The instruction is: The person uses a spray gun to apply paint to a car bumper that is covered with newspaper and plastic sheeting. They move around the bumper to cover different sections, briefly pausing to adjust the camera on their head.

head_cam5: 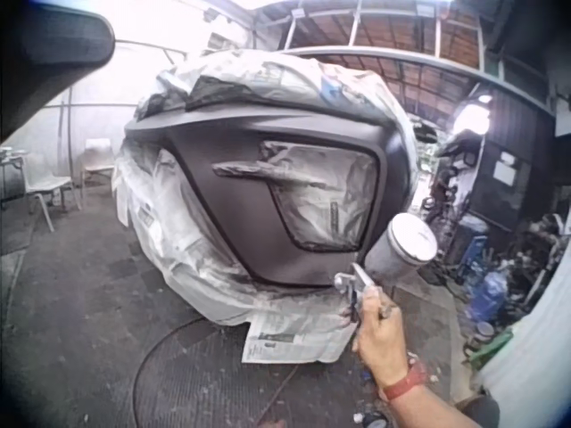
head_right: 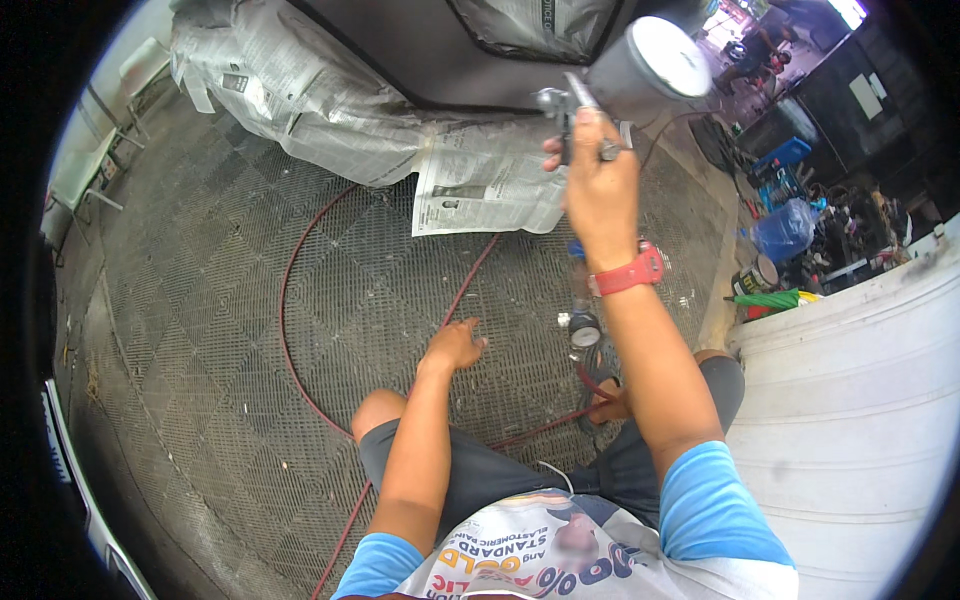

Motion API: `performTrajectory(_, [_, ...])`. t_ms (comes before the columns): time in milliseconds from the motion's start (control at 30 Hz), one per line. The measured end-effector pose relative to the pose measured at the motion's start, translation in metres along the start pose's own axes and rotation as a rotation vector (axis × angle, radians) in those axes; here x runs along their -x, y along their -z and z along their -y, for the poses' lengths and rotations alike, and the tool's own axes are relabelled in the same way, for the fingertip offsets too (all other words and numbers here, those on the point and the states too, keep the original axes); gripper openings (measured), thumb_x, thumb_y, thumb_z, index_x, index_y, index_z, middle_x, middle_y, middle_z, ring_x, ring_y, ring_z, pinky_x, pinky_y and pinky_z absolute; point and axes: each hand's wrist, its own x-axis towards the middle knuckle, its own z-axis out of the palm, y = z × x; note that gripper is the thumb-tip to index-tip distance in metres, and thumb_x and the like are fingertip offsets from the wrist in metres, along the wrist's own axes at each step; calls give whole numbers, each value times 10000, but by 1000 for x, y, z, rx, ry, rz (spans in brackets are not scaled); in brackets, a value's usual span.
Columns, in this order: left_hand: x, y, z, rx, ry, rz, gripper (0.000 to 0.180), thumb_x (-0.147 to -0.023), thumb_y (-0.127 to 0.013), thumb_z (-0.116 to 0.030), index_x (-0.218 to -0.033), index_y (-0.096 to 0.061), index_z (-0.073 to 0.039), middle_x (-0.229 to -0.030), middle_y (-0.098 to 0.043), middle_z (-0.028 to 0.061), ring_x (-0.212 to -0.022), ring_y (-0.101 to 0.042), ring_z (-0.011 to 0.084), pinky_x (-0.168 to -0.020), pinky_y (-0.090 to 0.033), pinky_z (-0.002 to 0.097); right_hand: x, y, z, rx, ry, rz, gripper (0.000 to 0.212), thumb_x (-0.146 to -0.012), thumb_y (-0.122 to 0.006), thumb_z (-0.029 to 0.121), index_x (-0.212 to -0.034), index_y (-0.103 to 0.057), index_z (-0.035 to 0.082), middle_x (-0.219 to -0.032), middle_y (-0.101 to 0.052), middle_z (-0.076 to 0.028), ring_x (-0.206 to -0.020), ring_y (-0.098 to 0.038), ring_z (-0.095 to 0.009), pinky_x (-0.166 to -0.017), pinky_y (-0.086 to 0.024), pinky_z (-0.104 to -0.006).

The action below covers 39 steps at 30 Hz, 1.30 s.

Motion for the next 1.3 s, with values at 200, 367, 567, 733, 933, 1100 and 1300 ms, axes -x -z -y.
performTrajectory(200, [-1,-5,2,-1,-15,-27,651,-1008,-667,-357,-1570,-507,-71,-1487,-603,260,-1362,-599,425,-1152,-484,495,26,-73,-5,-260,114,194,538,-1139,-525,374,-1562,-537,42,-944,-743,-62,-810,-667,-93,-724,-568,-271])
performTrajectory(367, [7,6,0,5,23,-22,638,-974,-689,-311,-1550,-532,-87,-1445,-637,259,-1338,-623,404,-1128,-502,496,58,-109,-16,-419,68,239,524,-1138,-515,327,-1573,-520,35,-924,-733,-55,-805,-662,-100,-751,-566,-272])
performTrajectory(567, [18,18,4,-44,58,-26,622,-925,-678,-210,-1525,-559,-98,-1411,-667,231,-1316,-647,368,-1096,-526,483,91,-109,-82,-205,89,-42,575,-1147,-426,351,-1636,-419,49,-1002,-782,-137,-903,-745,-156,-820,-598,-321])
performTrajectory(733, [25,24,6,-88,149,-41,570,-923,-662,-194,-1478,-591,-85,-1374,-687,217,-1285,-667,364,-1075,-536,487,100,-125,-106,-194,191,-69,624,-1132,-426,436,-1646,-417,83,-1015,-772,-130,-896,-750,-188,-832,-607,-348])
performTrajectory(933, [19,14,10,-127,150,-101,561,-958,-588,-190,-1512,-572,-104,-1348,-695,215,-1249,-682,379,-1060,-544,484,90,-138,-118,-166,368,157,605,-1095,-553,359,-1627,-455,89,-1184,-771,-156,-1012,-761,-216,-879,-596,-336])
performTrajectory(1100, [21,13,13,-96,142,-97,580,-969,-559,-184,-1543,-546,-103,-1432,-648,234,-1310,-647,377,-1098,-520,479,82,-106,-137,-69,277,61,569,-1092,-500,250,-1633,-443,86,-1078,-759,-135,-950,-752,-196,-875,-600,-341])
performTrajectory(1300, [23,17,12,-42,131,-81,607,-975,-559,-183,-1574,-515,-96,-1489,-613,237,-1388,-589,375,-1163,-466,473,46,-50,-154,-78,195,-291,558,-1162,-377,382,-1578,-460,19,-1018,-730,-134,-842,-719,-153,-499,-527,-251])
